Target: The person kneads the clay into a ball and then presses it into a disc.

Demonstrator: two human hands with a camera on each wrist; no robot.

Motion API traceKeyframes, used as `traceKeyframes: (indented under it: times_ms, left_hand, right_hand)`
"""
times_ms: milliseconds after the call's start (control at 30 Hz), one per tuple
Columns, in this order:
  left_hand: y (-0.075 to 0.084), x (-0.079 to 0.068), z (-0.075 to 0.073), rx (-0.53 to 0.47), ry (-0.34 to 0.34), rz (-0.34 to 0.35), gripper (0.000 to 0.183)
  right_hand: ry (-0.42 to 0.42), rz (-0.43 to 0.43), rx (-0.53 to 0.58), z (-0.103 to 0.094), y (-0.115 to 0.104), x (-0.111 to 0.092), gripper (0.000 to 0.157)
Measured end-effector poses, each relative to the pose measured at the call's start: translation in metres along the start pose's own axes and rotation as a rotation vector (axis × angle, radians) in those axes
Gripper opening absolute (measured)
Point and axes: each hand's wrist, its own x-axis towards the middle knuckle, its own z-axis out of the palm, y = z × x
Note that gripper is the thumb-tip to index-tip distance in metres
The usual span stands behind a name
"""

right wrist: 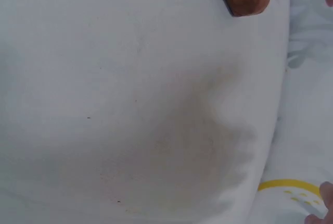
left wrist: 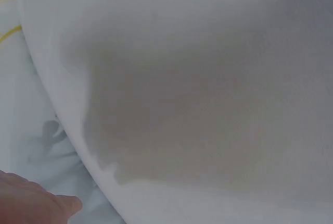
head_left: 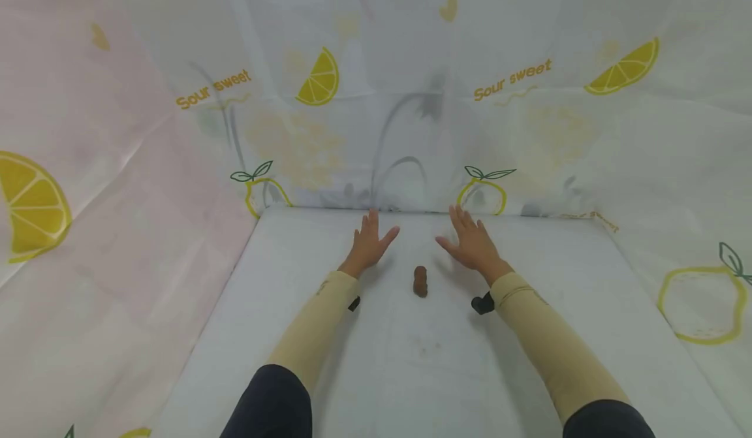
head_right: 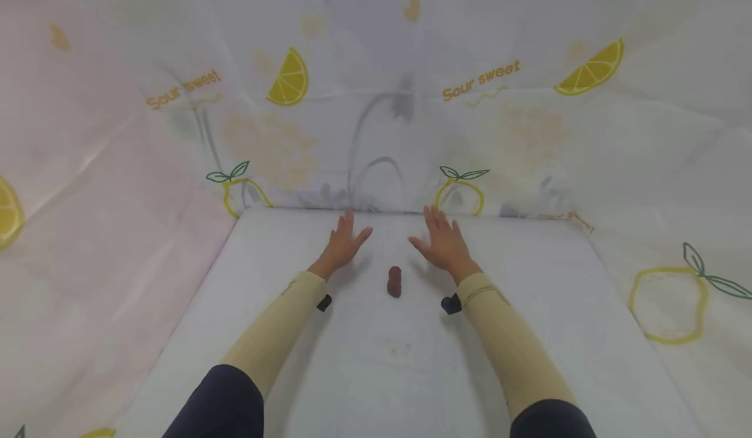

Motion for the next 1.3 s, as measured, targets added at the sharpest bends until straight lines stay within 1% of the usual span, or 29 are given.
traceKeyframes:
  times_ms: [100, 200, 267, 333, 467, 600, 800, 967, 1033, 1167, 1300]
  left_hand:
    - [0.009, -0.002, 0.003, -0.104, -0.021, -0.005, 0.094]
    - [0.016, -0.006, 0.005, -0.206, -0.039, -0.027, 0.093]
    - [0.019, -0.008, 0.006, -0.233, -0.051, -0.044, 0.092]
    - [0.02, -0.009, 0.009, -0.254, -0.061, -0.057, 0.092]
    - [0.02, -0.012, 0.013, -0.315, -0.089, -0.091, 0.096]
    - [0.022, -0.015, 0.017, -0.408, -0.116, -0.12, 0.096]
    - [0.029, -0.019, 0.019, -0.567, -0.151, -0.141, 0.089]
    - [0.029, -0.02, 0.022, -0.671, -0.169, -0.138, 0.091]
    - [0.028, -0.02, 0.021, -0.724, -0.184, -0.119, 0.09]
    - [0.029, -0.021, 0.019, -0.887, -0.222, -0.091, 0.089]
    - [0.031, -0.021, 0.018, -1.048, -0.241, -0.122, 0.087]
  right_hand:
    - [-0.013, 0.006, 0.045, 0.003, -0.002, -0.002, 0.09]
    - [-0.057, 0.033, 0.121, 0.007, -0.004, -0.004, 0.092]
    - [-0.093, 0.047, 0.177, 0.009, -0.005, -0.007, 0.093]
    - [-0.126, 0.043, 0.222, 0.012, -0.005, -0.009, 0.093]
    - [-0.174, -0.006, 0.271, 0.02, -0.007, -0.016, 0.088]
    - [-0.192, -0.065, 0.28, 0.03, -0.012, -0.02, 0.085]
    - [-0.233, -0.086, 0.256, 0.042, -0.019, -0.024, 0.088]
    - [-0.237, -0.119, 0.245, 0.046, -0.022, -0.027, 0.092]
    - [-0.227, -0.137, 0.236, 0.045, -0.023, -0.028, 0.092]
    - [-0.208, -0.174, 0.217, 0.044, -0.023, -0.03, 0.089]
    - [-0.21, -0.203, 0.215, 0.044, -0.024, -0.031, 0.086]
